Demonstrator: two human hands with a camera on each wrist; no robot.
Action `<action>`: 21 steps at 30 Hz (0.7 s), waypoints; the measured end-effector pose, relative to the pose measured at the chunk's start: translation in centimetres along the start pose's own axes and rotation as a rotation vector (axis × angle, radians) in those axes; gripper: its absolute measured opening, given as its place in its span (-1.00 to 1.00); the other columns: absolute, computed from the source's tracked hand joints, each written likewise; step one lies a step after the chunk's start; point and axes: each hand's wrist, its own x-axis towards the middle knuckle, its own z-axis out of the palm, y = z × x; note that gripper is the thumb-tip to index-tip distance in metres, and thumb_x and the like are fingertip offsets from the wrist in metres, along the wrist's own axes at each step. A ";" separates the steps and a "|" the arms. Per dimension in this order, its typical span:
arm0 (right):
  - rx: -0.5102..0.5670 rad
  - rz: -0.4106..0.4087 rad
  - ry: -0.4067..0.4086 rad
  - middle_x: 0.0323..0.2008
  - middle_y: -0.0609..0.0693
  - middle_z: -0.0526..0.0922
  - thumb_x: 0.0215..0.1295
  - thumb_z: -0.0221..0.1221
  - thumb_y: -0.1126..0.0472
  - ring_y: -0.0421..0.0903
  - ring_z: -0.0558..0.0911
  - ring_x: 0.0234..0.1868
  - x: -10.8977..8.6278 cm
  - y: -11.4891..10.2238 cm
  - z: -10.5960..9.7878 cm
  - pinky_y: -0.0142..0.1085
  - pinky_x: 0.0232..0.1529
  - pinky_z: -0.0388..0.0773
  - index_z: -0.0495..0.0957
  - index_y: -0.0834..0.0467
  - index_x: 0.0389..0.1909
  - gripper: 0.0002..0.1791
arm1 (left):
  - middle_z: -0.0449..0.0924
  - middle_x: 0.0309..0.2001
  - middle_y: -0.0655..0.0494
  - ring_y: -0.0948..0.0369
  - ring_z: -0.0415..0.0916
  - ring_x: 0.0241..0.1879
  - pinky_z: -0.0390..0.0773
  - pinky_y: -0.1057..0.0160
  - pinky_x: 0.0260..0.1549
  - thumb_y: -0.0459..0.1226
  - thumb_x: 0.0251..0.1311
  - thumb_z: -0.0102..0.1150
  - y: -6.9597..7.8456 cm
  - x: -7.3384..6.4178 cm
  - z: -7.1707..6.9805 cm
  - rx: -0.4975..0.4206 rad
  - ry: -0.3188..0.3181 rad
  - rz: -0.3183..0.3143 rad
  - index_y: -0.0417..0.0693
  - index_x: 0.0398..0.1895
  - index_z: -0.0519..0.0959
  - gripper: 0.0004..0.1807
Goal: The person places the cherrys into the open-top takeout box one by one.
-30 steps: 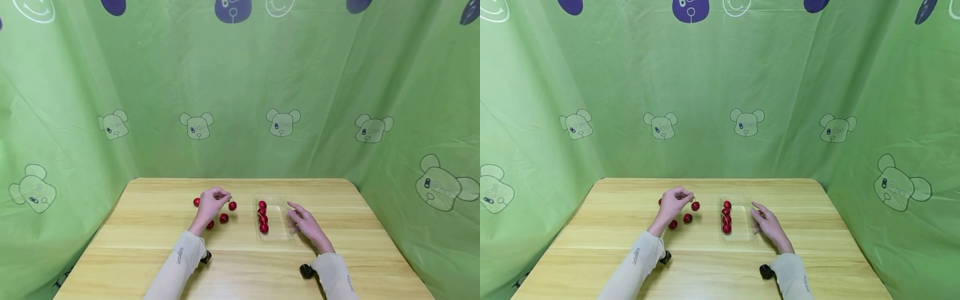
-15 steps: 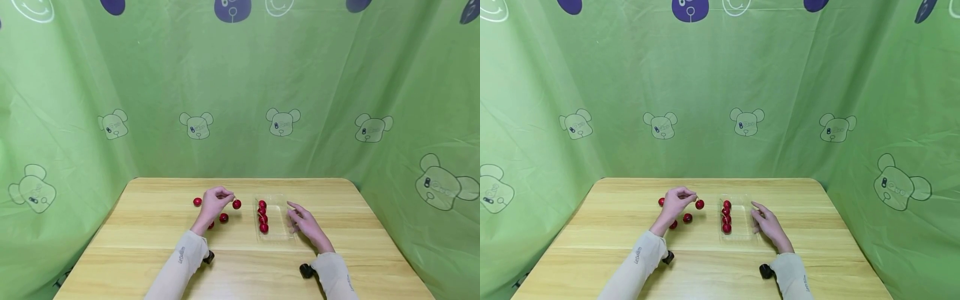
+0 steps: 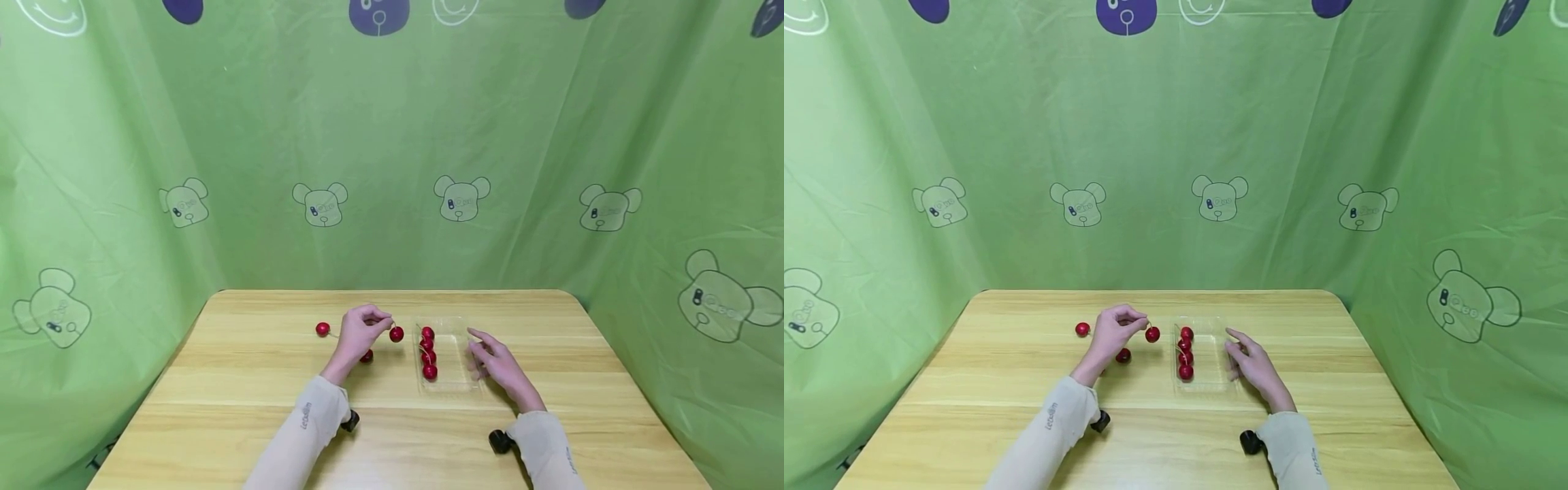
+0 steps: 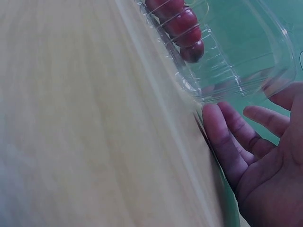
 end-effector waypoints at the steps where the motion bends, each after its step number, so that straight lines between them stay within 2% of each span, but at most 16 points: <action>1: 0.000 0.001 0.001 0.05 0.40 0.53 0.66 -0.01 0.01 0.02 0.64 -0.26 0.0 0.0 0.0 -0.18 -0.32 0.74 0.13 0.24 0.59 -0.34 | 0.80 -0.26 -0.02 0.28 0.70 -0.32 0.72 0.34 -0.25 -0.34 0.21 0.44 0.0 0.1 0.2 -0.001 -0.002 -0.001 -0.15 -0.25 0.76 -0.92; 12: 0.011 0.010 -0.006 0.05 0.38 0.52 0.65 0.01 0.01 -0.02 0.62 -0.28 -0.1 -0.1 0.2 -0.19 -0.33 0.74 0.15 0.24 0.59 -0.34 | 0.79 -0.27 -0.08 0.19 0.73 -0.31 0.72 0.36 -0.28 -0.37 0.23 0.43 0.2 0.2 1.9 -0.024 -0.001 0.031 -0.20 -0.24 0.75 -0.91; 21: 0.016 0.005 -0.017 0.07 0.39 0.51 0.64 0.02 0.02 -0.01 0.63 -0.29 0.0 -0.2 0.3 -0.17 -0.34 0.73 0.14 0.25 0.59 -0.33 | 0.79 -0.27 -0.04 0.30 0.68 -0.35 0.71 0.36 -0.28 -0.38 0.22 0.42 0.2 0.7 3.3 -0.044 0.005 0.023 -0.16 -0.24 0.75 -0.93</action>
